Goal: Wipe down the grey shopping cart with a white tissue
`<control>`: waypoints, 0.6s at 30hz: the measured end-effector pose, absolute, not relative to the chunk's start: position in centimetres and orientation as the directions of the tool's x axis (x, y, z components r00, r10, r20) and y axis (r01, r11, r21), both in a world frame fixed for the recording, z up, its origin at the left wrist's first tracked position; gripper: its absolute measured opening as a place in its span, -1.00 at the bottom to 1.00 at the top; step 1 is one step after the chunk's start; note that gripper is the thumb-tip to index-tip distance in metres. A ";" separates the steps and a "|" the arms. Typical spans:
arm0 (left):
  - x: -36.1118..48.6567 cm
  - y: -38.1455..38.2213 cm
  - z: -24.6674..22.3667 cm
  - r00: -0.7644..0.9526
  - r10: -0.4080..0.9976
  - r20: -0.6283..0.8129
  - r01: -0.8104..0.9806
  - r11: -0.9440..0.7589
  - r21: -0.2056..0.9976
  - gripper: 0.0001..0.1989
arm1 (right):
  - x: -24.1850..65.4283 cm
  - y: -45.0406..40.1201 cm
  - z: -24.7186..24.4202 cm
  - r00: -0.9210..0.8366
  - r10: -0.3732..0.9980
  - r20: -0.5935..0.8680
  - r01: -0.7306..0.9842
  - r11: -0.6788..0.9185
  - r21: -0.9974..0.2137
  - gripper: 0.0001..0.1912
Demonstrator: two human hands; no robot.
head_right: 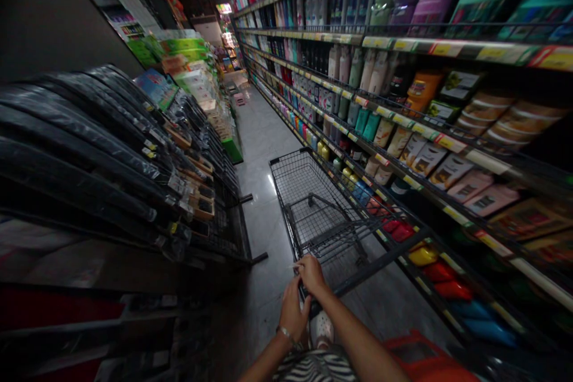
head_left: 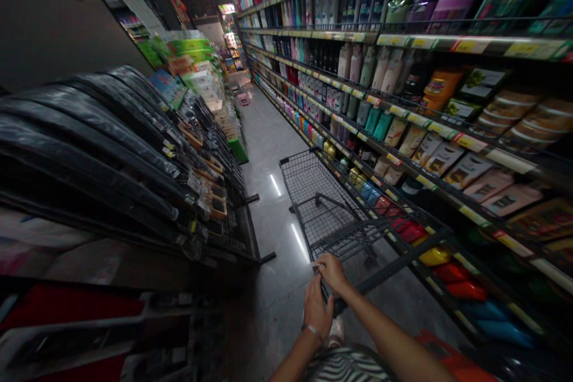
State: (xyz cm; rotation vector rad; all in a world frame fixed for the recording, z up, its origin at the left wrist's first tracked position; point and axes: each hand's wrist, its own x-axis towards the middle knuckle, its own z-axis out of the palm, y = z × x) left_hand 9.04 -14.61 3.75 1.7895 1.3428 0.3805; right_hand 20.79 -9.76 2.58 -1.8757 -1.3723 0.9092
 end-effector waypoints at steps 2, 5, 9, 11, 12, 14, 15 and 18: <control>9.0 -14.6 3.9 0.381 0.890 -0.252 0.645 -0.061 0.762 -0.38 | 21.0 -9.6 2.6 0.204 0.963 -0.178 0.523 -0.261 -0.811 -0.78; 8.6 -14.4 4.6 0.389 0.877 -0.280 0.648 -0.045 0.760 -0.37 | 21.4 -9.5 2.7 0.198 0.958 -0.209 0.519 -0.284 -0.806 -0.78; 7.5 -13.3 5.6 0.418 0.852 -0.316 0.622 -0.014 0.783 -0.43 | 21.3 -8.8 2.2 0.201 0.939 -0.279 0.503 -0.343 -0.793 -0.75; 6.9 -12.4 5.8 0.451 0.828 -0.334 0.593 0.002 0.805 -0.45 | 20.8 -8.1 1.6 0.209 0.924 -0.319 0.492 -0.381 -0.783 -0.74; 6.6 -11.9 5.9 0.472 0.813 -0.342 0.575 0.010 0.818 -0.45 | 20.5 -7.7 1.3 0.218 0.916 -0.337 0.488 -0.402 -0.775 -0.73; 6.2 -10.8 5.6 0.519 0.776 -0.358 0.533 0.033 0.845 -0.46 | 19.6 -6.9 0.7 0.251 0.896 -0.366 0.482 -0.443 -0.756 -0.72; 6.1 -10.2 5.3 0.541 0.755 -0.370 0.514 0.051 0.856 -0.48 | 19.2 -6.5 0.4 0.275 0.886 -0.372 0.481 -0.462 -0.745 -0.71; 5.4 -7.9 3.9 0.589 0.688 -0.425 0.484 0.120 0.867 -0.61 | 18.2 -5.1 -0.3 0.372 0.857 -0.356 0.486 -0.507 -0.712 -0.71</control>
